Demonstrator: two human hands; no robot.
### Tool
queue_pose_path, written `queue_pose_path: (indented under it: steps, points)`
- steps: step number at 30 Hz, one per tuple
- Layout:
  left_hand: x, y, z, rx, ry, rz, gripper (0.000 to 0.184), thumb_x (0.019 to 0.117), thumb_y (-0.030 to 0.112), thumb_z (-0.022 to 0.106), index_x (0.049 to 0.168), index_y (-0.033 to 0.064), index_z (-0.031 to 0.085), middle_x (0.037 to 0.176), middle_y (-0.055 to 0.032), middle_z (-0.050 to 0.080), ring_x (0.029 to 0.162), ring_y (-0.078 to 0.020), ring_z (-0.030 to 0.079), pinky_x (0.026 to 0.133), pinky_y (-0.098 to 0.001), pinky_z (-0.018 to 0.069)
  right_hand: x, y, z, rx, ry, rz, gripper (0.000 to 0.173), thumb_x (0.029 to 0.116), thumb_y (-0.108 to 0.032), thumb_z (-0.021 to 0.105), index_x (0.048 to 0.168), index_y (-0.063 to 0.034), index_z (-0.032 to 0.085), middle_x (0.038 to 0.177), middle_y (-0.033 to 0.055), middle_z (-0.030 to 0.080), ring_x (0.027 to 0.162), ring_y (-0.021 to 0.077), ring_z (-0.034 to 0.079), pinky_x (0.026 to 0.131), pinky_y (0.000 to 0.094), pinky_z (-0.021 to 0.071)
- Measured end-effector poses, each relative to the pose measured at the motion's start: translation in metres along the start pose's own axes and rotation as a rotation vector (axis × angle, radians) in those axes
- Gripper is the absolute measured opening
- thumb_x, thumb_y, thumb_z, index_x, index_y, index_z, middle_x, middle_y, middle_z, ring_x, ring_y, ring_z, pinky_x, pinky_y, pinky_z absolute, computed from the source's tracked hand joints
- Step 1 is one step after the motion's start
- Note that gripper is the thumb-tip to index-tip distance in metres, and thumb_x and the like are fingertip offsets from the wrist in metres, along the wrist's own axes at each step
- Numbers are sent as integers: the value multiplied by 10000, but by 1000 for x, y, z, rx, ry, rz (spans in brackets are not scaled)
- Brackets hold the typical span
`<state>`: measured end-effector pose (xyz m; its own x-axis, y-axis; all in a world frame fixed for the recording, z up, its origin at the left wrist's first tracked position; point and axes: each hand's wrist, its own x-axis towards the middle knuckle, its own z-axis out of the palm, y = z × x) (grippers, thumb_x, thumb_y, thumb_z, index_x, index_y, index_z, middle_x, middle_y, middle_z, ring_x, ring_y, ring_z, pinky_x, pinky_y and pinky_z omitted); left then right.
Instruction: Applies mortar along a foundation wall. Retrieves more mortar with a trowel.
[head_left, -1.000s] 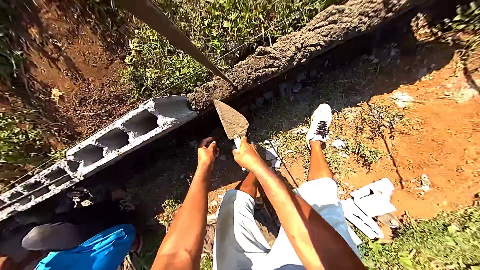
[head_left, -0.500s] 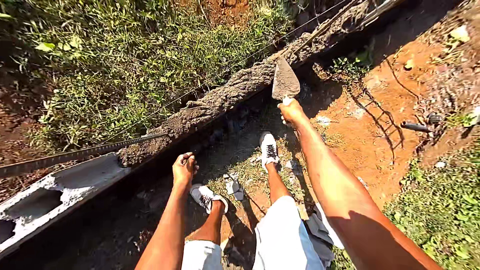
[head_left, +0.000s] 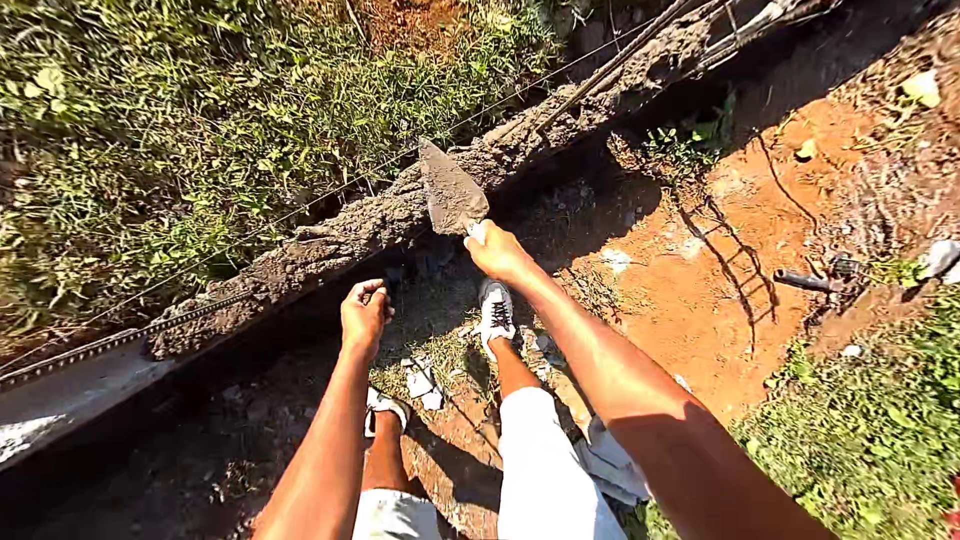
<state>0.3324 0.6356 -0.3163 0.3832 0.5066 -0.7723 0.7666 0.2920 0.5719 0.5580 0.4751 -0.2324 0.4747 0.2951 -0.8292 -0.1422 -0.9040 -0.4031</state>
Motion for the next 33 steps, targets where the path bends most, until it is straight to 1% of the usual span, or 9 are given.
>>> queue_pose_path:
  steps: [3,8,12,18,21,25,28,30,33]
  points:
    - [2,1,26,-13,23,-19,264,1065,156,552,1311,71,594,992,-115,664,673,-158,639,612,-338,572,32,0,-35,-87,61,-39,506,1050,-452,540,1317,-25,586,1211,241,668,1147,410,648,956,638,506]
    - [-2,4,66,-70,3,-39,266,1065,159,558,1314,73,597,990,-121,674,655,-171,653,597,-339,584,38,96,-125,-200,146,91,466,1033,-435,575,1244,-24,633,1175,266,661,1113,447,638,930,675,488]
    - [-10,-1,90,-62,-17,-73,266,1059,155,565,1303,58,604,933,-126,690,643,-177,668,595,-341,593,11,69,-109,-176,24,75,509,1045,-497,538,1213,-28,640,1125,245,673,1053,414,661,904,640,513]
    - [-22,-21,93,-41,-19,-114,258,1053,130,565,1291,44,609,911,-122,688,658,-179,672,611,-338,593,53,44,-106,-87,-132,86,622,1063,-609,395,1112,-37,633,786,131,596,584,245,572,570,436,520]
    - [-35,-33,75,-43,-8,-124,258,1048,124,562,1286,34,608,941,-121,690,658,-172,670,608,-337,594,34,80,-106,-149,-30,135,604,1055,-595,433,1122,-35,652,876,182,643,717,320,640,662,526,542]
    - [-44,-52,37,6,29,-109,280,1047,140,551,1298,33,611,962,-123,690,652,-179,663,601,-364,594,18,48,-74,-249,-18,55,568,1060,-537,462,1160,-14,660,1090,261,677,1013,434,673,866,652,523]
    - [-43,-77,25,72,35,-138,286,1044,142,547,1300,31,608,1008,-134,683,674,-183,657,629,-384,591,40,23,-83,-238,-74,51,570,1072,-541,427,1190,-26,640,1037,219,670,887,359,679,779,568,549]
    - [-43,-86,21,107,36,-153,269,1041,127,548,1282,33,617,1032,-133,684,686,-177,661,641,-380,593,53,46,-106,-97,-31,150,603,1065,-597,396,1210,-58,624,888,140,622,658,249,608,613,445,541]
    - [-42,-69,25,152,0,-136,265,1042,144,548,1278,53,627,1035,-118,684,678,-166,651,634,-376,584,37,74,-113,19,-17,257,585,1061,-599,417,1243,-80,615,830,125,598,606,233,575,578,425,526]
